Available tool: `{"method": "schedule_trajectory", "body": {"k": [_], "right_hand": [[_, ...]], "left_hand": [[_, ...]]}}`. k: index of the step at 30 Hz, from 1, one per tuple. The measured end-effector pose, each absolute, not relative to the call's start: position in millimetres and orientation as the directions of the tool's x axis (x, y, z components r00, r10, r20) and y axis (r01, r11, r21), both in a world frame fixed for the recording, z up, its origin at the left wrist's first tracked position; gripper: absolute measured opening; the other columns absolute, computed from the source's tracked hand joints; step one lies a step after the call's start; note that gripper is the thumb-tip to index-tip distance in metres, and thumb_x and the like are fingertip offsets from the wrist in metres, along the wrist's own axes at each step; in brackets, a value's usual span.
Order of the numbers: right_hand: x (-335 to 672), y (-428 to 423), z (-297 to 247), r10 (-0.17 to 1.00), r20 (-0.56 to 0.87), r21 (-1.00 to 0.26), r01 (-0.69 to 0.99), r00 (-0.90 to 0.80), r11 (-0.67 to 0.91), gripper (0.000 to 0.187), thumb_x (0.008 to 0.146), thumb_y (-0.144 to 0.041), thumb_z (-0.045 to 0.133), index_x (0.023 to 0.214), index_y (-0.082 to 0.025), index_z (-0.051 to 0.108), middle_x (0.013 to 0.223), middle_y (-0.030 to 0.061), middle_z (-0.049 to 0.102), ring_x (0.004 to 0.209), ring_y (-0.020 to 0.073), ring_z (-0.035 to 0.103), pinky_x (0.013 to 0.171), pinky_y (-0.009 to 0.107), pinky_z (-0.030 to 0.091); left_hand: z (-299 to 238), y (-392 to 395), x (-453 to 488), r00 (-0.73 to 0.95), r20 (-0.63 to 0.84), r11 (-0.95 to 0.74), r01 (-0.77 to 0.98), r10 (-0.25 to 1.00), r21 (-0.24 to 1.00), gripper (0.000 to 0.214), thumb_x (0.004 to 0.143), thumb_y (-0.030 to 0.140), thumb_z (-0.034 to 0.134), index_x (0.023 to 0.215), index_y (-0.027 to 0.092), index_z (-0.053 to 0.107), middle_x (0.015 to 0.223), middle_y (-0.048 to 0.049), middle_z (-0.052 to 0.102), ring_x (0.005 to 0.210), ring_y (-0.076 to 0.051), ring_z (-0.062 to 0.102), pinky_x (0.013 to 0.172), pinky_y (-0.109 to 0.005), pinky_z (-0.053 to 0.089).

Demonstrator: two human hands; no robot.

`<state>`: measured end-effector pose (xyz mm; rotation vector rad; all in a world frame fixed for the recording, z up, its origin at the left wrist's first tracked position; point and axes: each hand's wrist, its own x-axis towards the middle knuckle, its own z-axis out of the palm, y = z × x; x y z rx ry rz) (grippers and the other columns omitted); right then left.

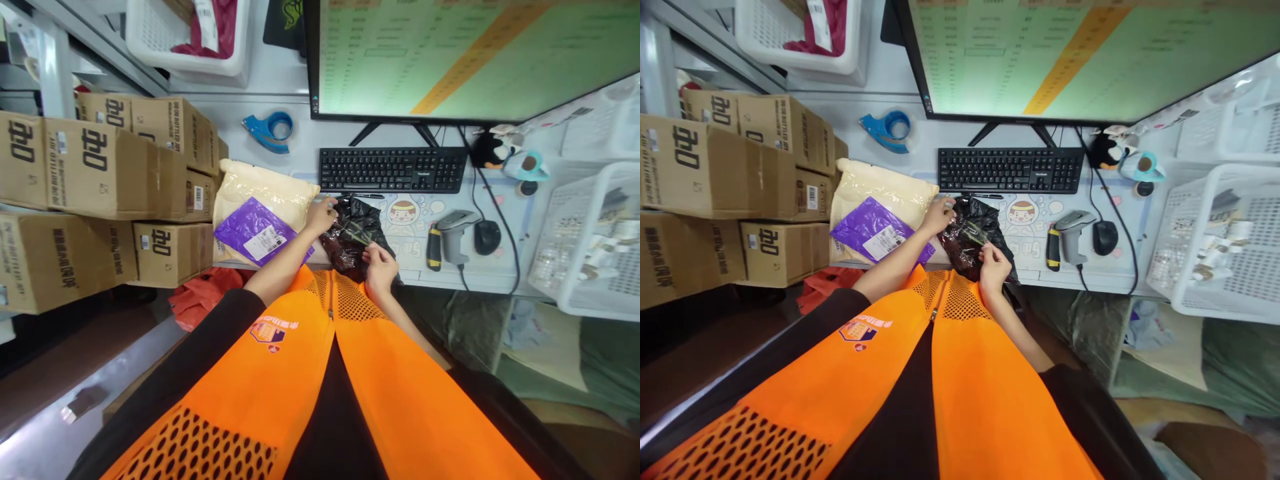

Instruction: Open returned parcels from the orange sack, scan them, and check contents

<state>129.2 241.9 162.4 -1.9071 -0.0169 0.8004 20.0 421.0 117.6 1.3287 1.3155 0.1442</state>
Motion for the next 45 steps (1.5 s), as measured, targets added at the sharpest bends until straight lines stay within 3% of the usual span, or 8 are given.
{"method": "schedule_trajectory", "body": {"k": [3, 9, 14, 21, 28, 37, 42, 45], "right_hand": [[131.6, 226.6, 158.5, 0.288, -0.524, -0.8, -0.347, 0.801, -0.49, 0.036, 0.072, -0.048, 0.072, 0.087, -0.015, 0.077, 0.077, 0.0045, 0.074, 0.067, 0.0176, 0.066, 0.069, 0.036, 0.059], [140.0, 214.2, 144.1, 0.205, -0.515, -0.778, -0.354, 0.832, -0.518, 0.032, 0.07, -0.046, 0.072, 0.08, -0.016, 0.075, 0.071, 0.0038, 0.071, 0.066, 0.0185, 0.066, 0.069, 0.037, 0.059], [143.6, 212.2, 142.6, 0.218, -0.473, -0.785, -0.296, 0.853, -0.545, 0.032, 0.071, -0.046, 0.068, 0.081, -0.016, 0.074, 0.074, 0.0049, 0.072, 0.07, 0.0196, 0.066, 0.076, 0.039, 0.058], [141.0, 214.1, 168.3, 0.347, -0.355, -0.818, -0.108, 0.868, -0.566, 0.027, 0.077, -0.046, 0.066, 0.081, -0.02, 0.071, 0.088, 0.007, 0.074, 0.089, 0.0224, 0.067, 0.087, 0.039, 0.056], [145.5, 207.6, 165.1, 0.329, -0.35, -0.784, -0.082, 0.877, -0.615, 0.023, 0.078, -0.043, 0.063, 0.076, -0.02, 0.067, 0.076, 0.0052, 0.071, 0.075, 0.0213, 0.064, 0.079, 0.038, 0.054], [149.9, 207.5, 169.0, 0.343, -0.298, -0.825, -0.06, 0.891, -0.562, 0.03, 0.082, -0.05, 0.063, 0.072, -0.022, 0.059, 0.096, 0.01, 0.071, 0.092, 0.0222, 0.067, 0.085, 0.037, 0.054], [162.3, 203.9, 168.1, 0.337, -0.265, -0.791, -0.004, 0.904, -0.612, 0.034, 0.085, -0.053, 0.063, 0.072, -0.024, 0.052, 0.09, 0.0077, 0.07, 0.086, 0.0212, 0.065, 0.084, 0.037, 0.053], [168.3, 204.2, 159.6, 0.317, -0.345, -0.78, -0.083, 0.883, -0.62, 0.035, 0.084, -0.056, 0.065, 0.079, -0.024, 0.05, 0.078, 0.0026, 0.066, 0.076, 0.0197, 0.065, 0.077, 0.036, 0.054]], "left_hand": [[114.9, 411.3, 30.7, 0.49, -0.537, 0.135, 0.64, 0.686, 0.756, 0.044, 0.088, 0.004, 0.056, 0.126, 0.021, 0.067, 0.092, -0.0026, 0.076, 0.086, -0.019, 0.071, 0.092, -0.032, 0.053], [112.6, 394.2, 42.6, 0.567, -0.459, -0.009, 0.636, 0.684, 0.772, 0.049, 0.086, 0.0, 0.054, 0.13, 0.019, 0.065, 0.099, -0.0048, 0.076, 0.093, -0.02, 0.07, 0.095, -0.032, 0.051], [116.7, 389.4, 44.5, 0.585, -0.442, -0.014, 0.612, 0.68, 0.791, 0.05, 0.088, 0.002, 0.053, 0.135, 0.019, 0.062, 0.105, -0.0058, 0.076, 0.092, -0.019, 0.069, 0.093, -0.032, 0.051], [117.9, 382.6, 39.6, 0.562, -0.461, 0.005, 0.631, 0.687, 0.776, 0.049, 0.093, 0.007, 0.053, 0.14, 0.021, 0.057, 0.113, -0.0062, 0.075, 0.101, -0.02, 0.069, 0.099, -0.032, 0.05], [121.5, 377.1, 43.2, 0.596, -0.43, -0.047, 0.619, 0.678, 0.784, 0.045, 0.094, 0.007, 0.054, 0.138, 0.017, 0.058, 0.13, -0.0114, 0.071, 0.11, -0.022, 0.068, 0.103, -0.034, 0.048], [116.6, 373.9, 37.6, 0.602, -0.407, -0.067, 0.61, 0.687, 0.789, 0.039, 0.091, 0.008, 0.061, 0.129, 0.018, 0.064, 0.113, -0.0103, 0.074, 0.11, -0.024, 0.066, 0.105, -0.037, 0.049], [115.2, 373.2, 34.4, 0.607, -0.381, -0.117, 0.62, 0.697, 0.776, 0.037, 0.09, 0.009, 0.065, 0.125, 0.018, 0.066, 0.111, -0.0104, 0.073, 0.112, -0.025, 0.064, 0.105, -0.039, 0.048], [114.0, 372.1, 35.7, 0.622, -0.378, -0.12, 0.609, 0.686, 0.784, 0.037, 0.091, 0.01, 0.064, 0.126, 0.02, 0.065, 0.111, -0.0087, 0.073, 0.11, -0.024, 0.065, 0.104, -0.039, 0.05]]}}
